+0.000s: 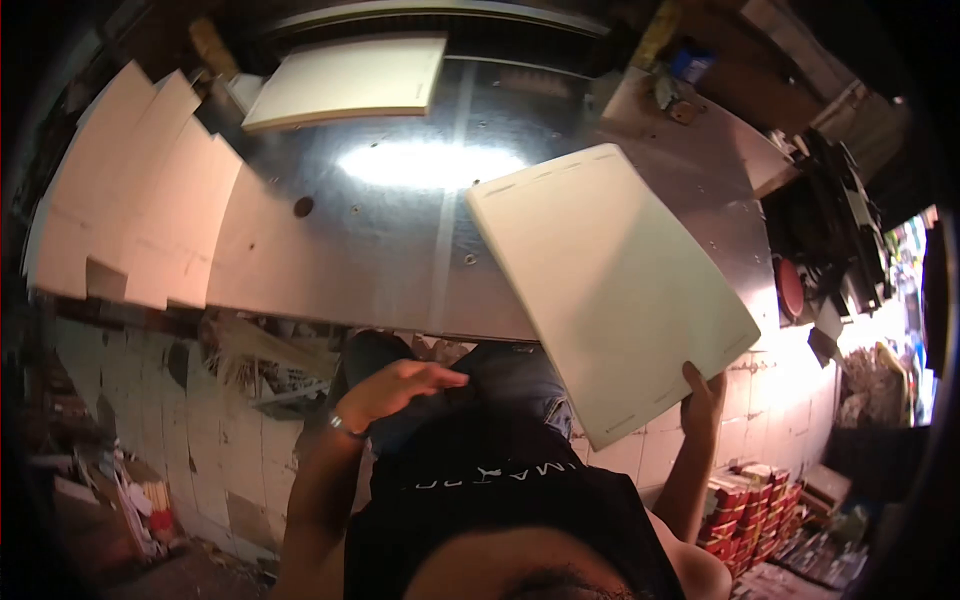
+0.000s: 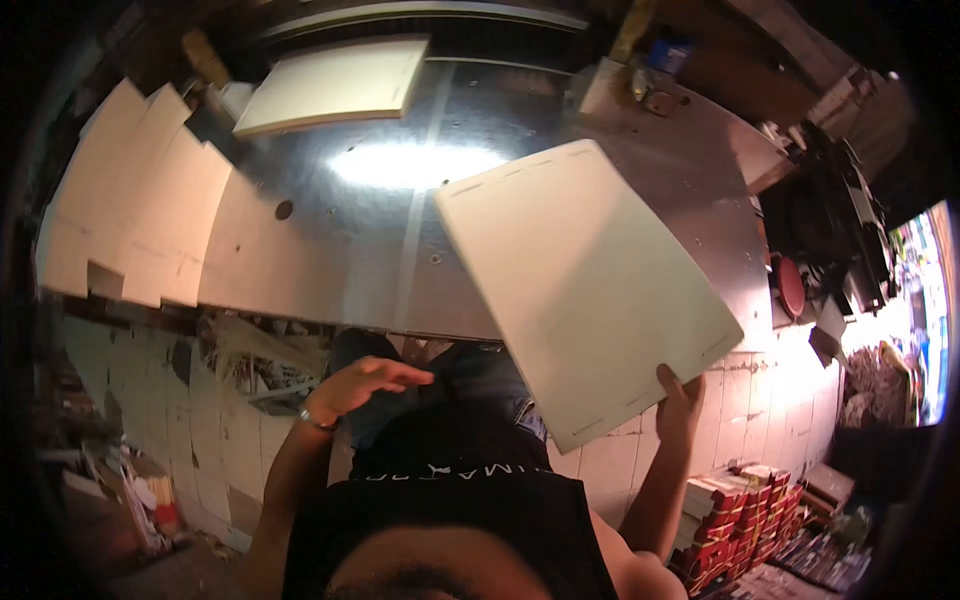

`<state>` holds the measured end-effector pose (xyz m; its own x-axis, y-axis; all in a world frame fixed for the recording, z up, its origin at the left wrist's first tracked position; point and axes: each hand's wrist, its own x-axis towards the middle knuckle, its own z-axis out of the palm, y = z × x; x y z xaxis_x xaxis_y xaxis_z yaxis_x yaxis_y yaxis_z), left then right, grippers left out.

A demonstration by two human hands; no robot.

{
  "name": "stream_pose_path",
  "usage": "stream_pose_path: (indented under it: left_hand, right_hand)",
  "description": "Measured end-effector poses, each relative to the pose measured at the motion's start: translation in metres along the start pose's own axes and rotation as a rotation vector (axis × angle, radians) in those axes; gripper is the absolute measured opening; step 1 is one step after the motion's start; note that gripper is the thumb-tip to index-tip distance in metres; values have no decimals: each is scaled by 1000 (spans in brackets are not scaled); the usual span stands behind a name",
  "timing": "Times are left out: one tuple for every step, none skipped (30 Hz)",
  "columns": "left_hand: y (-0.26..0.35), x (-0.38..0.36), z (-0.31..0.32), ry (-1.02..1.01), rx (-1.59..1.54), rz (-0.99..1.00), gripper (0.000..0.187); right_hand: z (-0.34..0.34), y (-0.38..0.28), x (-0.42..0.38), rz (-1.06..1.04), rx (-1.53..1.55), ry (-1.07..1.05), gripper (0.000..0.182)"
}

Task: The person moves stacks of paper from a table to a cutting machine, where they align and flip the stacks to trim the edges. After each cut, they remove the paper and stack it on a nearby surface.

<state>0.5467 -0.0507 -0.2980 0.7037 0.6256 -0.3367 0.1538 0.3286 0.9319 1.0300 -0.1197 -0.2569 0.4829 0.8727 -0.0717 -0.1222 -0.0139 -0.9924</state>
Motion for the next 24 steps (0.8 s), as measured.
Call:
stream_pose_path:
  left_hand:
    - [-2, -9, -10, 89, -42, -102, 83]
    - [-4, -19, -19, 180, -81, -206, 89]
    - [-10, -27, -27, 287, -89, -240, 93]
    - [-19, -35, -34, 393, -92, -275, 97]
    - [-25, -42, -41, 492, -87, -311, 101]
    - [-28, -49, -47, 516, -165, -281, 101]
    - [-30, -56, -53, 541, -242, -252, 102]
    - [-29, -60, -57, 573, -320, -222, 102]
    - [-28, -62, -60, 571, -352, -203, 101]
    - [-28, -65, -63, 581, -390, -180, 100]
    - [-27, -69, -66, 601, -431, -154, 98]
    - [-28, -73, -69, 621, -409, -141, 96]
    - [-31, -75, -70, 645, -392, -126, 93]
    - [-32, -77, -71, 671, -378, -109, 91]
    - [-25, -74, -62, 747, -431, -39, 66]
    - [-17, -72, -55, 796, -344, -23, 58]
    - [-8, -71, -48, 842, -257, -11, 50]
    - [-2, -70, -42, 886, -170, -1, 42]
    - [0, -69, -38, 959, -267, 30, 26]
    - [-2, -72, -39, 950, -265, 44, 26]
    - [-7, -76, -41, 939, -263, 57, 26]
    - [-9, -78, -43, 928, -260, 71, 26]
    - [-11, -81, -43, 930, -274, 63, 26]
    - [-11, -81, -42, 932, -288, 57, 26]
  right_hand:
    - [-5, -10, 9, 13, -51, -37, 49]
    - [-4, -18, 17, 30, -100, -73, 50]
    - [-1, -21, 24, 43, -117, -80, 49]
    - [3, -25, 34, 60, -131, -84, 49]
    - [10, -30, 42, 71, -159, -147, 49]
    - [18, -34, 50, 85, -187, -203, 48]
    - [28, -35, 59, 124, -203, -243, 47]
    - [37, -36, 68, 161, -213, -291, 46]
    - [47, -38, 76, 124, -214, -368, 45]
    - [58, -39, 83, 83, -215, -457, 44]
    - [71, -38, 87, 53, -180, -479, 43]
    - [85, -36, 93, 22, -145, -509, 43]
    - [98, -34, 97, -10, -113, -545, 43]
    - [109, -32, 100, 17, -55, -568, 43]
    - [119, -29, 105, 42, 1, -591, 44]
    - [126, -25, 109, 70, 55, -613, 44]
    - [132, -18, 112, 69, 82, -623, 45]
    - [138, -14, 113, 113, 162, -634, 46]
    - [143, -12, 115, 156, 241, -643, 46]
    - [146, -7, 117, 202, 321, -650, 47]
    - [150, -1, 119, 192, 323, -671, 51]
    - [152, 3, 120, 212, 391, -674, 50]
    - [155, 7, 119, 233, 458, -676, 50]
    - [158, 8, 117, 251, 524, -677, 49]
